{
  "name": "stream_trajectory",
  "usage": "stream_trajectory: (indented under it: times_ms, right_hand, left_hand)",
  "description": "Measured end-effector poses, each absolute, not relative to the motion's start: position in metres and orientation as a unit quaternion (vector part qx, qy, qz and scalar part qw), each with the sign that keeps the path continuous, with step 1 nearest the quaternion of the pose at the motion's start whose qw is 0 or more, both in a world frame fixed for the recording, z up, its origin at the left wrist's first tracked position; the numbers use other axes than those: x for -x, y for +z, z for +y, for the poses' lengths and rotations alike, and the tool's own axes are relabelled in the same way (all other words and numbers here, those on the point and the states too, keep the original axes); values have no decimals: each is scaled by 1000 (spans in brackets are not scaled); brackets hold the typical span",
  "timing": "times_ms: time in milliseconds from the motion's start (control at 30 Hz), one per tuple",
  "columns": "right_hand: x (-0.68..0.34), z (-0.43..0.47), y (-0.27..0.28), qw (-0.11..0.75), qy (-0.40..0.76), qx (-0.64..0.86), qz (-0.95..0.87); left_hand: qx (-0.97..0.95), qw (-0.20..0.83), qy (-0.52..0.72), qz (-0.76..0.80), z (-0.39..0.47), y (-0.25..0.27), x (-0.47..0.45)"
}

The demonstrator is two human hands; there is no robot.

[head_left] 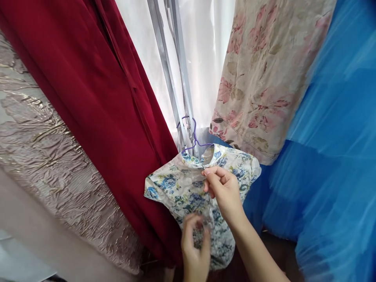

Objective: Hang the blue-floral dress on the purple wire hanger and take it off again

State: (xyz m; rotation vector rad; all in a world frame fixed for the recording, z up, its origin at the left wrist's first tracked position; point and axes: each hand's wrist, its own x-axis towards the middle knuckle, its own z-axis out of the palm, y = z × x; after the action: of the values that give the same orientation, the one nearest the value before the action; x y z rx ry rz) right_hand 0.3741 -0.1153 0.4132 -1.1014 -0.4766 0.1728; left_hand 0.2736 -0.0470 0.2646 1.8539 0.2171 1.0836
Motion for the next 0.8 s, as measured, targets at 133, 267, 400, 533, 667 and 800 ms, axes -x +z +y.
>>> stream_trajectory:
  times_ms: [133, 267, 400, 533, 667, 800]
  right_hand:
    - [-371, -122, 412, 820, 85, 515, -233]
    - [-373, -125, 411, 819, 78, 515, -240]
    - [-377, -119, 403, 807, 83, 525, -258]
    - [-381, -104, 394, 798, 73, 539, -261]
    - [-383, -93, 374, 767, 64, 589, -247]
    - [-374, -109, 333, 711, 82, 659, -233]
  left_hand:
    - [-786, 339, 517, 11, -10, 372, -294]
    - [-867, 264, 417, -67, 4, 429, -314]
    - [-869, 226, 434, -79, 5, 438, -318]
    - [-845, 239, 475, -59, 1, 435, -318]
    - [-790, 319, 523, 11, 0, 442, -320]
    - [-708, 369, 596, 89, 35, 456, -316]
